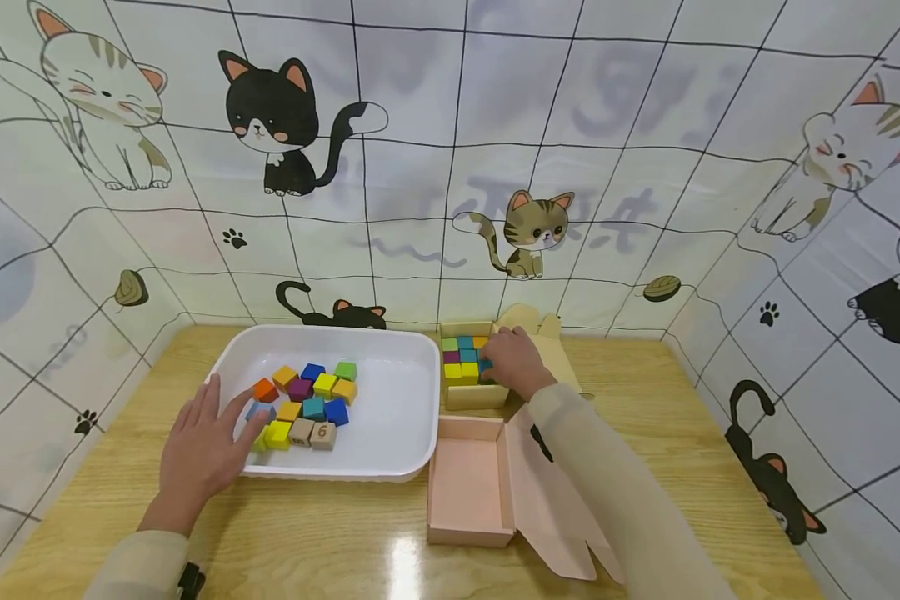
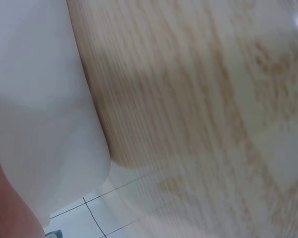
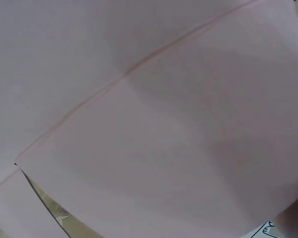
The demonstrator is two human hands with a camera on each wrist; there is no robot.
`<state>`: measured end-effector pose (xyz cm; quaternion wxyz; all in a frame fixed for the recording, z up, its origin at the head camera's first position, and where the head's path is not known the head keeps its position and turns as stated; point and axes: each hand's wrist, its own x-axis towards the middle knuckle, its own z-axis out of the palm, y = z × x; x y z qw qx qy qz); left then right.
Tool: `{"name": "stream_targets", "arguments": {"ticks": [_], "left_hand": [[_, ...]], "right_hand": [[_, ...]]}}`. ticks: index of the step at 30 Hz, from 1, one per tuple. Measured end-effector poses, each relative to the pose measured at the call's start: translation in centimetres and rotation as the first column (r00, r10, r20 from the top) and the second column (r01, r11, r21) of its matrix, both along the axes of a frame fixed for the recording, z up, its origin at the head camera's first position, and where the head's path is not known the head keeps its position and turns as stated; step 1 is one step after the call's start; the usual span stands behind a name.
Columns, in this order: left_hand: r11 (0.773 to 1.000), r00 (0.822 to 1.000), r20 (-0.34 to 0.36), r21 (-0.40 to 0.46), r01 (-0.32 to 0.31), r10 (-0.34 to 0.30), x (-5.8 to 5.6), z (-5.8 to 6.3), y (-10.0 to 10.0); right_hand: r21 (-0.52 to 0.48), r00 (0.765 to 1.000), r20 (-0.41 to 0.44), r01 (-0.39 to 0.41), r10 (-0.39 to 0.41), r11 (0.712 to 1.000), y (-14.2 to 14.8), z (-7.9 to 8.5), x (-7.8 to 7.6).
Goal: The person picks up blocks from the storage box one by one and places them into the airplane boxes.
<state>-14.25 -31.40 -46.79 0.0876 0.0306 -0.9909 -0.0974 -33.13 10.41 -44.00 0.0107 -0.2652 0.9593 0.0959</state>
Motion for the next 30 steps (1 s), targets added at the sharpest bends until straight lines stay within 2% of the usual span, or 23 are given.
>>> {"name": "stream_targets", "arguments": {"ticks": [5,13,19,22,26,30], "left_hand": [[1.0,1.0,0.006,0.004,-0.003,0.003,-0.1,0.0,0.1],[1.0,1.0,0.026,0.01,-0.01,0.01,-0.2,0.3,0.2],[1.0,0.999,0.051,0.002,-0.014,0.013,-0.2,0.6,0.2],[1.0,0.998,0.058,-0.029,-0.013,0.014,-0.5,0.9,0.2],[0.997,0.998,0.062,-0.073,-0.004,0.009,-0.9,1.7,-0.1],[0.998,0.997,0.08,-0.065,0.004,0.001,-1.5,2.2,-0.8]], "right_hand": [[-0.021,1.0,-0.008,-0.018,0.018,1.0,0.2,0.3,0.0],[-0.169,0.997,-0.044,-0.066,0.06,0.983,-0.9,2.0,0.1],[-0.144,0.994,-0.063,-0.093,0.085,0.985,-3.0,3.8,0.6],[-0.146,0.993,-0.051,-0.113,0.106,0.983,-4.3,4.5,1.3],[-0.146,0.989,-0.021,-0.148,0.147,0.978,-6.1,5.1,2.4],[-0.133,0.982,-0.014,-0.187,0.187,0.973,-7.9,5.1,3.4]]}}
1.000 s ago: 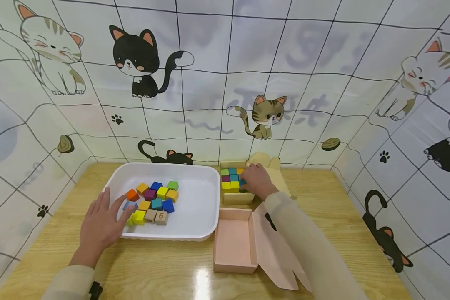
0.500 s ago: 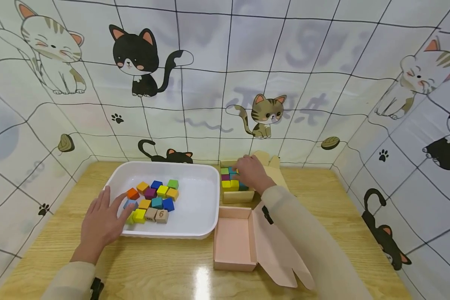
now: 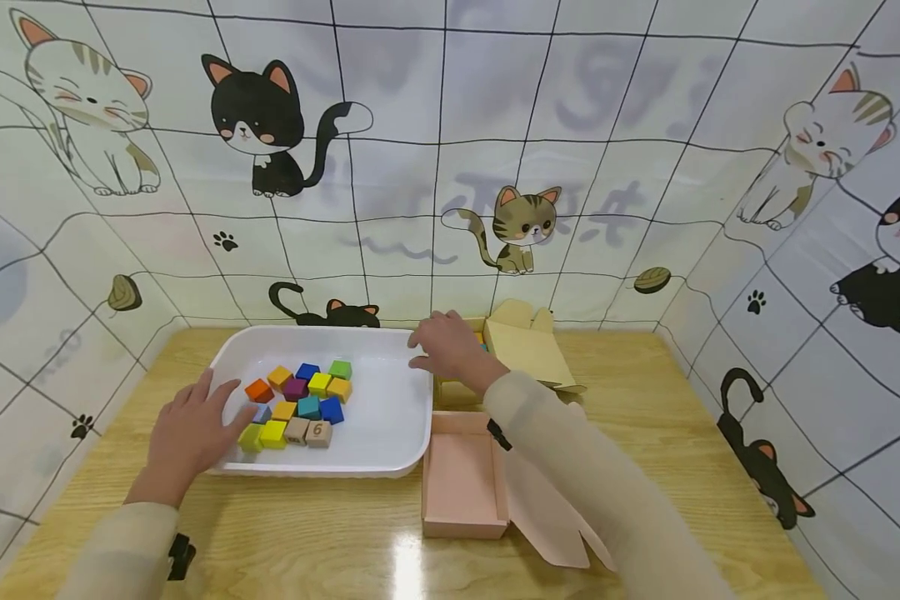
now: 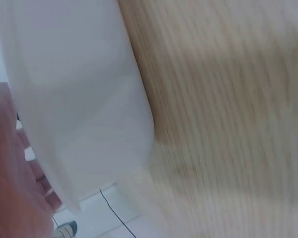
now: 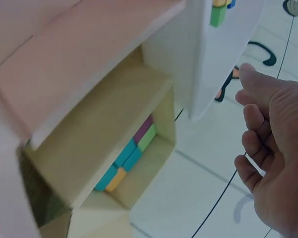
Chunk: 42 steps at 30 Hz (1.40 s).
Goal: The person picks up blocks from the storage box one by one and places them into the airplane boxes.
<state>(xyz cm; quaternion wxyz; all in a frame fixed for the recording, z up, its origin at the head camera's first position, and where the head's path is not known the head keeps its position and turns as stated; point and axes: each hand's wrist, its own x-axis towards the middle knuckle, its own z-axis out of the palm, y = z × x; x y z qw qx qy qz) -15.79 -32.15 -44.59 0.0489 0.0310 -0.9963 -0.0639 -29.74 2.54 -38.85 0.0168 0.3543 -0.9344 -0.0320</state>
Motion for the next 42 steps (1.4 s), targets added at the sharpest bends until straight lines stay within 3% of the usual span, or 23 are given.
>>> {"name": "stream_targets", "arguments": {"ticks": [8,22,30,42], "left_hand": [[0.998,0.999,0.025,0.051,0.038,-0.039,-0.7,-0.6,-1.4],[0.998,1.0,0.017,0.068,0.011,-0.012,-0.7,-1.3,-1.6],[0.998,1.0,0.017,0.069,0.006,-0.007,-0.7,-1.3,-1.4],[0.998,1.0,-0.002,0.065,0.027,-0.027,-1.0,-1.4,-1.1]], "right_hand": [[0.025,0.996,0.001,-0.087,0.087,0.996,-4.5,0.0,2.5],[0.073,0.984,0.088,-0.159,0.153,0.985,-10.2,-1.5,6.4],[0.173,0.988,0.079,-0.143,0.131,0.975,-12.2,-2.4,7.5],[0.131,0.984,0.146,-0.118,0.099,0.984,-13.1,-3.6,7.5]]}}
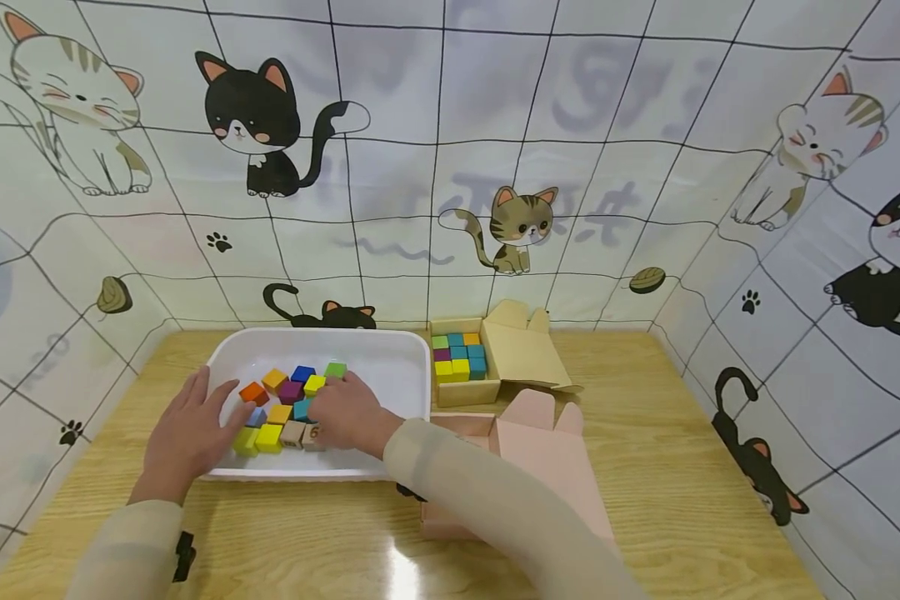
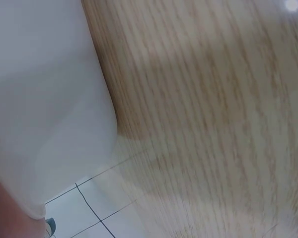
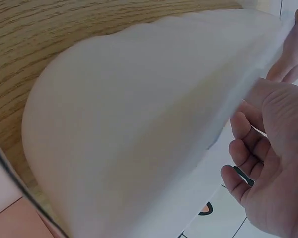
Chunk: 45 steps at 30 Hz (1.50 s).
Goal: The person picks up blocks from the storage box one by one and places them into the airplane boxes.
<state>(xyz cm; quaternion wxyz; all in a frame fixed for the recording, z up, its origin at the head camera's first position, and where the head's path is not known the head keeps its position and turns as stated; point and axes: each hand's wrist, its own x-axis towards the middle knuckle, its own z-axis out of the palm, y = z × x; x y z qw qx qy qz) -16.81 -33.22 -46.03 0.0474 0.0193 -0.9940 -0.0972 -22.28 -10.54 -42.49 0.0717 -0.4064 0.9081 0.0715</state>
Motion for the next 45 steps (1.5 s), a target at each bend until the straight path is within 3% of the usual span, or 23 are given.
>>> {"name": "stream_targets", "arguments": {"ticks": [10,23,27,33,45], "left_hand": [[1.0,1.0,0.0,-0.003,0.003,-0.003,0.0,0.5,0.6],[1.0,1.0,0.014,-0.001,-0.005,0.005,-0.3,0.0,0.8],[1.0,1.0,0.023,0.002,-0.014,0.013,-0.3,0.1,1.1],[0.999,0.999,0.025,0.009,-0.037,0.036,0.0,0.1,1.2],[0.999,0.999,0.026,0.019,-0.041,0.041,0.1,0.1,1.2]], "right_hand": [[0.038,0.999,-0.043,-0.003,0.005,0.999,-0.1,-0.8,0.2],[0.061,0.999,-0.037,-0.03,0.032,0.998,0.3,-1.0,0.4],[0.013,0.997,-0.05,-0.055,0.055,0.998,1.3,0.0,0.3],[-0.081,0.994,-0.082,-0.077,0.07,0.994,4.1,2.7,-0.4],[-0.191,0.988,-0.137,0.049,-0.076,0.98,11.5,7.2,-4.5]]}}
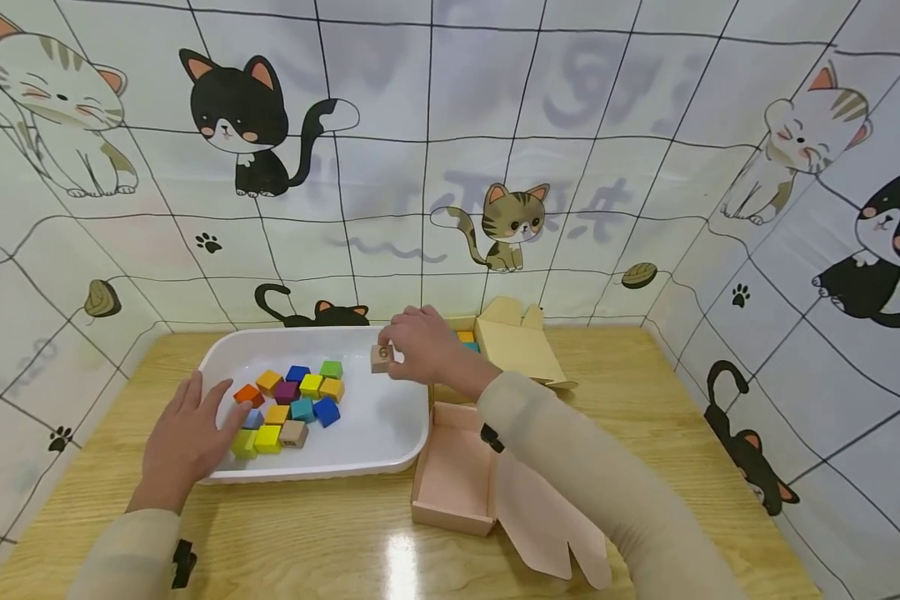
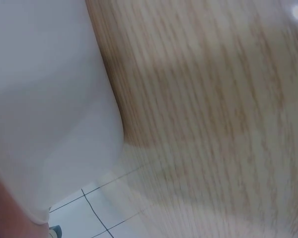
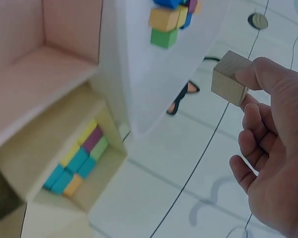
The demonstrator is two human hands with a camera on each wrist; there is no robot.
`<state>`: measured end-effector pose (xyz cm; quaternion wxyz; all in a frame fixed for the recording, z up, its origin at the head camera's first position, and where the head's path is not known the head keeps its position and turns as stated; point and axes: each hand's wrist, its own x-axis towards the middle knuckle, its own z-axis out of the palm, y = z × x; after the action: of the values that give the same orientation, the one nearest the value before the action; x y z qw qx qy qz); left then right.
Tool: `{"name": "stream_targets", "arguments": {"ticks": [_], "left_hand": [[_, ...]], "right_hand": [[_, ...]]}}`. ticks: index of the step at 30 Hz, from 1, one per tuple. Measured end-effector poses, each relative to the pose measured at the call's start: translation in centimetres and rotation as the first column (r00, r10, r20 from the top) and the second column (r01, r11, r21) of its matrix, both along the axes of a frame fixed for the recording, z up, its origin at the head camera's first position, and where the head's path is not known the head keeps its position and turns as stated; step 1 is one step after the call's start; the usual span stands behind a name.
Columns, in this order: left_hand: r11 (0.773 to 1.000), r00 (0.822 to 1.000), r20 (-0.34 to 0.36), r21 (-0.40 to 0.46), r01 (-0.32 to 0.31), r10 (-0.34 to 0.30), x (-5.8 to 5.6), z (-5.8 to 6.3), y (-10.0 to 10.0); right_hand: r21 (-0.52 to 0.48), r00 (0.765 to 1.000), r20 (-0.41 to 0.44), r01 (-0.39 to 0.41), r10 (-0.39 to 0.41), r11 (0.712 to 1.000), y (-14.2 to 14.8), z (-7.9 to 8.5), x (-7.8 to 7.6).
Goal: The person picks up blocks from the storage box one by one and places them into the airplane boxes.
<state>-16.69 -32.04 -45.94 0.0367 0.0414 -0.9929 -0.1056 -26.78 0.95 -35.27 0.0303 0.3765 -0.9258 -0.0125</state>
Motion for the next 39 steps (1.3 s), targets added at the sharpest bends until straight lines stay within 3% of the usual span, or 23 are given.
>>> {"name": "stream_targets", "arguments": {"ticks": [5,13,23,39], "left_hand": [[1.0,1.0,-0.002,-0.011,-0.004,0.004,-0.1,-0.2,0.0],[1.0,1.0,-0.017,-0.023,-0.005,0.004,-0.1,-0.3,-0.2],[1.0,1.0,-0.019,-0.016,-0.008,0.007,0.0,-0.1,0.0],[1.0,1.0,-0.009,-0.021,-0.016,0.015,0.0,-0.1,-0.1]], "right_hand": [[-0.004,0.997,-0.013,0.074,-0.074,0.997,3.3,0.3,-1.3],[0.022,0.989,0.022,0.149,-0.149,0.989,6.7,-1.7,-2.9],[0.083,0.97,0.184,0.145,-0.158,0.986,7.0,-4.0,-3.4],[0.101,0.937,0.309,0.138,-0.162,0.985,6.0,-5.8,-5.0]]}}
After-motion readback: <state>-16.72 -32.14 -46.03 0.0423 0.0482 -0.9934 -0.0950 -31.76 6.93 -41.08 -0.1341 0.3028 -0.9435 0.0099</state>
